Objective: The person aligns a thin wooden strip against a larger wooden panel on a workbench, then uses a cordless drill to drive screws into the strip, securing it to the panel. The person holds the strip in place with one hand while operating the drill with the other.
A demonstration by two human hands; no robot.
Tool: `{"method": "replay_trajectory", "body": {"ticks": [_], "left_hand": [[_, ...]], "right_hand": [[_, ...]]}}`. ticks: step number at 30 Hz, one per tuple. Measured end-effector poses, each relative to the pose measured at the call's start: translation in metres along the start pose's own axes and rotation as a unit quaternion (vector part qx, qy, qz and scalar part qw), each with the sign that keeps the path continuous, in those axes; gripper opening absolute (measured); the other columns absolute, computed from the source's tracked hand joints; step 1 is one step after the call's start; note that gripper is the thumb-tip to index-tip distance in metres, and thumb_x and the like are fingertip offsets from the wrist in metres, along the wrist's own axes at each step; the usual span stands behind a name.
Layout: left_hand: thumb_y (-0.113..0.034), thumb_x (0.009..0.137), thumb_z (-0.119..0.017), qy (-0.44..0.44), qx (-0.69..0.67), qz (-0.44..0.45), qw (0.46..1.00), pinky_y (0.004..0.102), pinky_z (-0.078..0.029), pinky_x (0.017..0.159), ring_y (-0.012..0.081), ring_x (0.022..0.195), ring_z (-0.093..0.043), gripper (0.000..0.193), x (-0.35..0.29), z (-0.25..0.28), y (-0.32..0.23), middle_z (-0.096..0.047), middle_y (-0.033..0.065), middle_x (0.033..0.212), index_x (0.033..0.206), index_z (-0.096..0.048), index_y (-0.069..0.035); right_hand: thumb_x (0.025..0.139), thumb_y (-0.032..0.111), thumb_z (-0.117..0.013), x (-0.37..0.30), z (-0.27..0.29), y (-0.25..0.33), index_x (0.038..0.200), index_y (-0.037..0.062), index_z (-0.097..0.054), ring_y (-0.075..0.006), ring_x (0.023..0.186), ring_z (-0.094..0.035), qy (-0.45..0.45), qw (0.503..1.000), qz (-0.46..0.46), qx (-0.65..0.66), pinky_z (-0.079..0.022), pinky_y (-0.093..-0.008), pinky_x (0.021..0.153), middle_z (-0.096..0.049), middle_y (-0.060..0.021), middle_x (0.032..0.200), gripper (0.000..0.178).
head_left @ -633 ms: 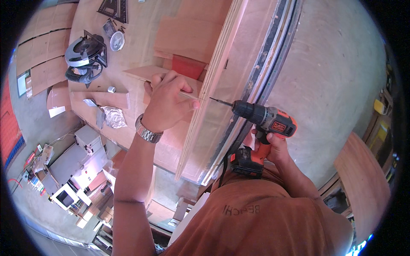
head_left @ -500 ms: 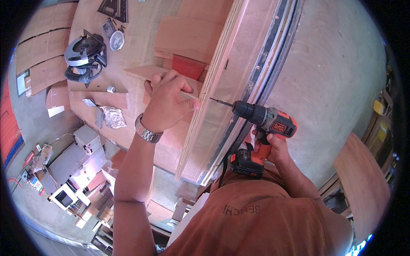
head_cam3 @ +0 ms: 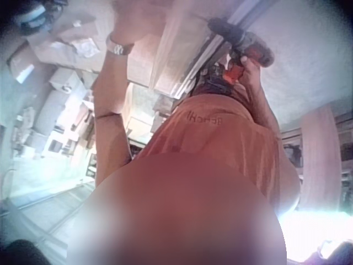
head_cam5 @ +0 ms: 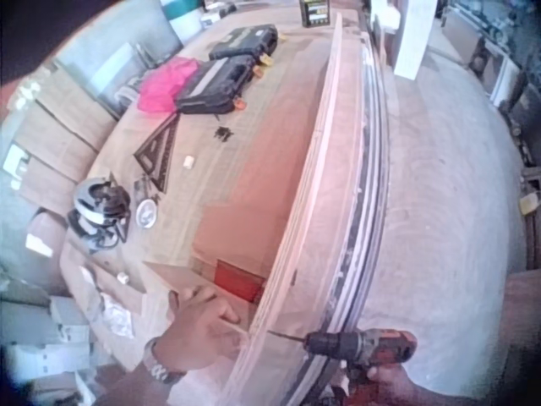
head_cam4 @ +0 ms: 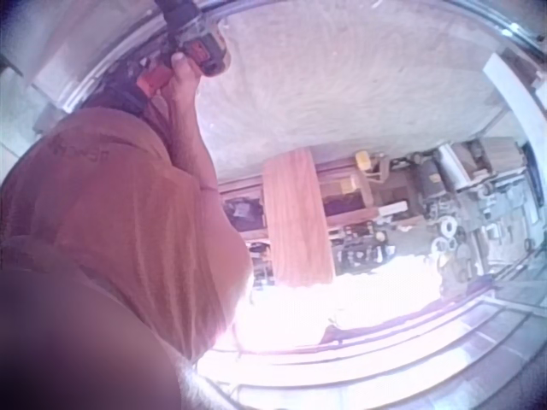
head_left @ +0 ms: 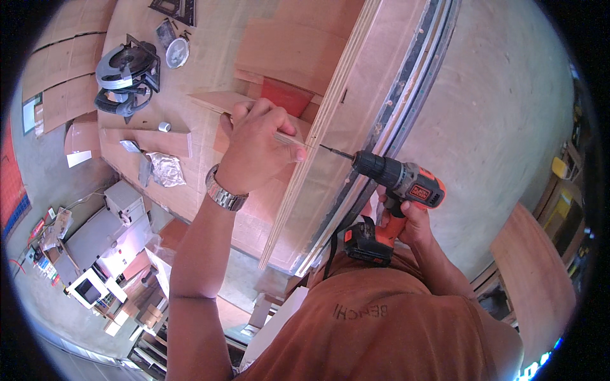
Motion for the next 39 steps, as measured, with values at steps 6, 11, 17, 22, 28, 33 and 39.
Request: {"method": "replay_trajectory", "body": {"ticks": [6, 11, 17, 22, 28, 33, 39], "left_hand": [[-0.025, 0.069, -0.086, -0.018, -0.023, 0.002, 1.000, 0.0503, -0.029, 0.098, 0.0294, 0.110, -0.044, 0.028, -0.004, -0.002, 0.002, -0.060, 0.0018, 0.101, 0.087, -0.069, -0.012], [-0.034, 0.072, -0.084, 0.009, -0.028, 0.018, 0.999, 0.0464, -0.023, 0.101, 0.0250, 0.115, -0.043, 0.026, -0.006, -0.004, 0.008, -0.059, -0.0012, 0.105, 0.091, -0.075, -0.018], [-0.031, 0.074, -0.084, -0.011, -0.031, -0.021, 0.999, 0.0465, -0.022, 0.101, 0.0237, 0.114, -0.043, 0.023, -0.006, -0.005, 0.009, -0.059, -0.0012, 0.105, 0.092, -0.078, -0.018], [-0.027, 0.074, -0.084, -0.004, -0.018, -0.025, 1.000, 0.0470, -0.022, 0.101, 0.0236, 0.114, -0.043, 0.023, -0.004, -0.005, 0.007, -0.060, -0.0009, 0.106, 0.093, -0.078, -0.016], [-0.025, 0.075, -0.084, -0.021, -0.019, -0.041, 0.999, 0.0430, -0.034, 0.096, 0.0257, 0.106, -0.044, 0.017, -0.001, -0.003, 0.004, -0.058, 0.0009, 0.095, 0.089, -0.080, -0.016], [-0.025, 0.074, -0.084, -0.018, -0.013, -0.037, 0.999, 0.0430, -0.034, 0.096, 0.0259, 0.106, -0.044, 0.018, -0.003, -0.003, 0.004, -0.058, 0.0008, 0.096, 0.088, -0.080, -0.015], [-0.025, 0.074, -0.084, -0.026, -0.017, -0.043, 0.999, 0.0426, -0.033, 0.096, 0.0254, 0.106, -0.044, 0.017, -0.004, -0.003, 0.003, -0.059, 0.0005, 0.095, 0.087, -0.080, -0.016]], "right_hand": [[0.085, 0.035, -0.080, 0.000, -0.001, 0.002, 0.128, 0.0053, -0.057, -0.0234, 0.084, -0.071, 0.001, 1.000, 0.001, 0.005, -0.060, -0.0345, 0.063, -0.071, -0.0150, 0.109, 0.057], [0.084, 0.040, -0.079, -0.001, -0.006, 0.003, 0.123, 0.0042, -0.060, -0.0191, 0.071, -0.069, -0.020, 1.000, -0.005, -0.017, -0.060, -0.0307, 0.060, -0.065, -0.0116, 0.106, 0.057], [0.084, 0.035, -0.080, 0.002, -0.008, 0.006, 0.127, 0.0056, -0.058, -0.0237, 0.084, -0.071, 0.019, 1.000, -0.004, 0.015, -0.060, -0.0347, 0.064, -0.071, -0.0142, 0.109, 0.057], [0.085, 0.040, -0.078, 0.000, -0.004, 0.003, 0.122, 0.0030, -0.060, -0.0202, 0.071, -0.070, -0.020, 1.000, -0.001, -0.018, -0.060, -0.0316, 0.061, -0.065, -0.0118, 0.107, 0.056], [0.084, 0.040, -0.079, 0.002, -0.003, 0.002, 0.122, 0.0023, -0.060, -0.0201, 0.070, -0.068, -0.008, 1.000, 0.003, -0.017, -0.059, -0.0322, 0.060, -0.066, -0.0119, 0.108, 0.057], [0.083, 0.041, -0.079, 0.000, -0.005, 0.003, 0.120, 0.0011, -0.061, -0.0197, 0.069, -0.068, -0.026, 0.999, 0.001, -0.022, -0.058, -0.0321, 0.060, -0.067, -0.0109, 0.105, 0.057], [0.083, 0.041, -0.080, 0.002, -0.006, 0.006, 0.119, 0.0011, -0.062, -0.0200, 0.069, -0.068, -0.014, 1.000, 0.003, -0.022, -0.058, -0.0326, 0.060, -0.067, -0.0106, 0.103, 0.057]]}}
Point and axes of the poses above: each hand's wrist, its own x-axis towards the middle knuckle, its own z-axis out of the back of the hand, y = z × x, the point moved 4 cm from there along x, towards the middle knuckle
